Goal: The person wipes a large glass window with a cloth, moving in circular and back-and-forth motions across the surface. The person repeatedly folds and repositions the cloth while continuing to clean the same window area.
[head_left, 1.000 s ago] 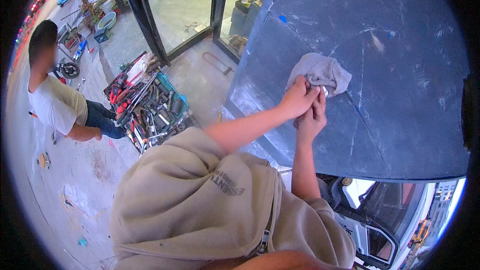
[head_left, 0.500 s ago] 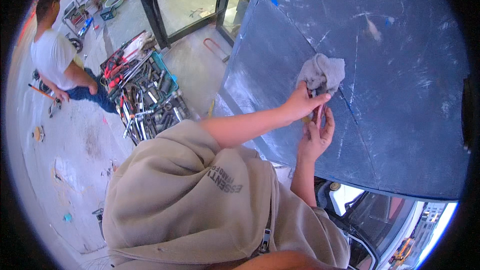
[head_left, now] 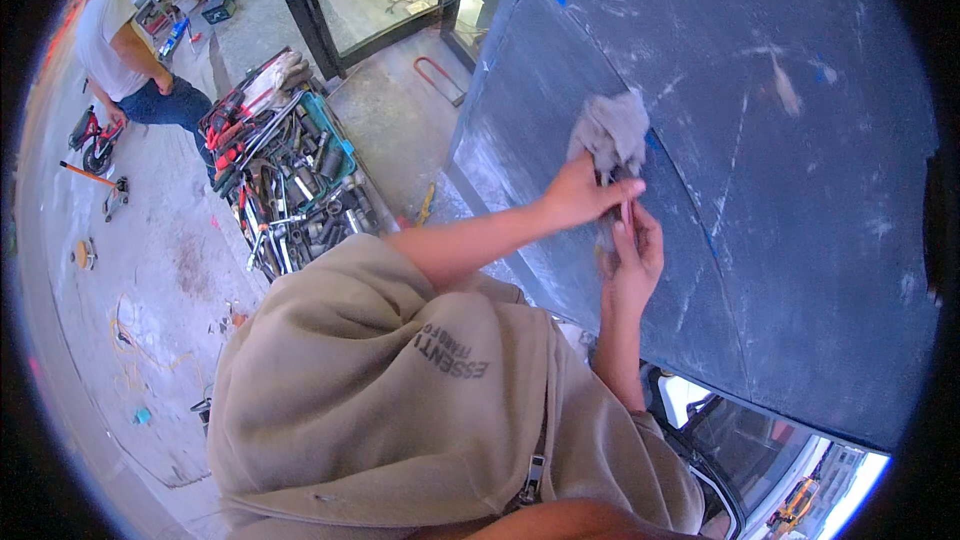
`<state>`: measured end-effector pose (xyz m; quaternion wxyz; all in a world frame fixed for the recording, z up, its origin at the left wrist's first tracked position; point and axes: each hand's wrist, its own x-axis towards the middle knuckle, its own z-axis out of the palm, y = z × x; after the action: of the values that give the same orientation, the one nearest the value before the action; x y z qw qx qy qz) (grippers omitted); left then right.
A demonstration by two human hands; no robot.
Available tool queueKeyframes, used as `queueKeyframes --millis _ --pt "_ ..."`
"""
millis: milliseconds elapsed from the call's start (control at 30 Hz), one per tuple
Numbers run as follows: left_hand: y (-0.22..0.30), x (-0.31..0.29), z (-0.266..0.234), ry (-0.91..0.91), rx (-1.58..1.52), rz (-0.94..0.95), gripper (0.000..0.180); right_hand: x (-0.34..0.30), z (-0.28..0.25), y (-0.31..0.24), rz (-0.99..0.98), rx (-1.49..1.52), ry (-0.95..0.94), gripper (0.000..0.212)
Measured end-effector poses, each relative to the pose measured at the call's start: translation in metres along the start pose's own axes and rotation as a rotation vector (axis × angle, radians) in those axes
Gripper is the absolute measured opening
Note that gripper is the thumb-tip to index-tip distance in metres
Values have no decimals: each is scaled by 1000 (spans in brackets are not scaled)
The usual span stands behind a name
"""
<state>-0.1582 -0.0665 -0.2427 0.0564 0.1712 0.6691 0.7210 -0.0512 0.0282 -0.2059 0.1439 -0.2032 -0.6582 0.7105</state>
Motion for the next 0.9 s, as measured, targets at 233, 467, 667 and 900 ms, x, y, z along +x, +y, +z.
queueKeyframes --millis 233,467,667,900 --pt "-27 81 -129 -1 -223 -314 44 93 122 30 -28 -5 -200 30" --pt "-29 37 -84 -207 -76 -381 59 45 53 73 -140 -171 -7 36" --pt "-79 -24 21 -440 -46 -209 70 -37 -41 73 24 -186 180 34" --pt "-79 28 -43 2 -31 -279 47 47 35 59 -38 -260 60 28"
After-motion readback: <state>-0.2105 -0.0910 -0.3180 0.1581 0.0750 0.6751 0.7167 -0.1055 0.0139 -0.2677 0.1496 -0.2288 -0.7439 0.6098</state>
